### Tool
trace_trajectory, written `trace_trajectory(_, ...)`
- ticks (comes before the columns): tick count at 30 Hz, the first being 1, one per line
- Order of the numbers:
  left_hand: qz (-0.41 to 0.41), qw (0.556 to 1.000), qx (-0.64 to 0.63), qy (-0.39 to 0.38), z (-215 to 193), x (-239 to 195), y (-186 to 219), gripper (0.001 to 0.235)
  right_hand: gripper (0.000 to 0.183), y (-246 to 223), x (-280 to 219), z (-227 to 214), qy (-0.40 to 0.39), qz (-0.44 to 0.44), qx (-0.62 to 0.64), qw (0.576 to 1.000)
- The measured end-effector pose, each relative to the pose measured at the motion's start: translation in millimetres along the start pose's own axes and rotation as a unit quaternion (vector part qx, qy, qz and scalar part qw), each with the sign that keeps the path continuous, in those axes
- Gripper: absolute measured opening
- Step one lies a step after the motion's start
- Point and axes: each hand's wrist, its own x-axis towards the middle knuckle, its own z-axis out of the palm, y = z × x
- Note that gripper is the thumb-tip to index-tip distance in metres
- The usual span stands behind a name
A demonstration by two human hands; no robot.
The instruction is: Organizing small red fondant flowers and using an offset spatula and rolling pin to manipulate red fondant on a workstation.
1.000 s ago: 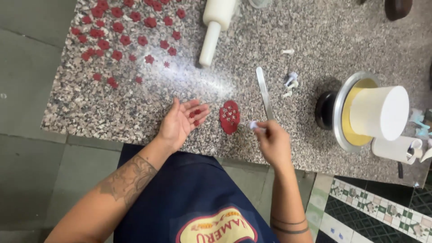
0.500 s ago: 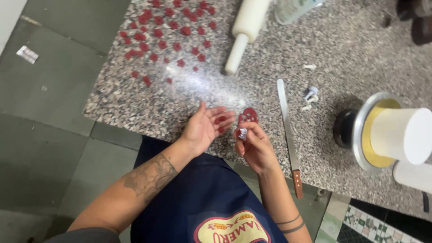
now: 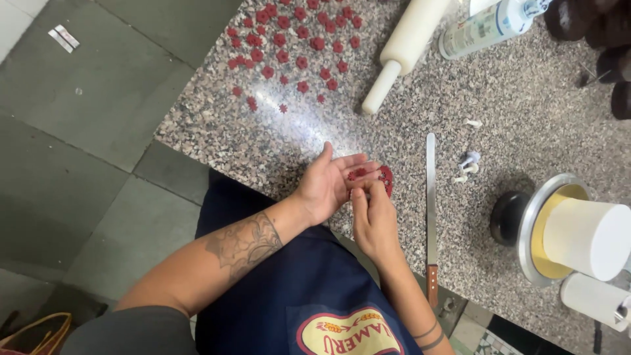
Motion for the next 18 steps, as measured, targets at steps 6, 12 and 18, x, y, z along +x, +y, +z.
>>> trace_trajectory(6,-0.021,1.000,-0.001,-0.004,8,-3,-1,0.076,0.022,-6,2,-4,-0.014,-0.029,0.006,0.999)
trace_trajectory(12,-0.029,0.996,0.083,-0.001,-1,2,-11,0.061,0.021,10,0,-3,-0.015,0.062,-0.010,0.998)
trace_trajectory(18,-0.038,0.998,0.046,-0.009,-1,4,-13,0.054,0.023,-4,-1,-11,-0.019,-0.029,0.008,0.999)
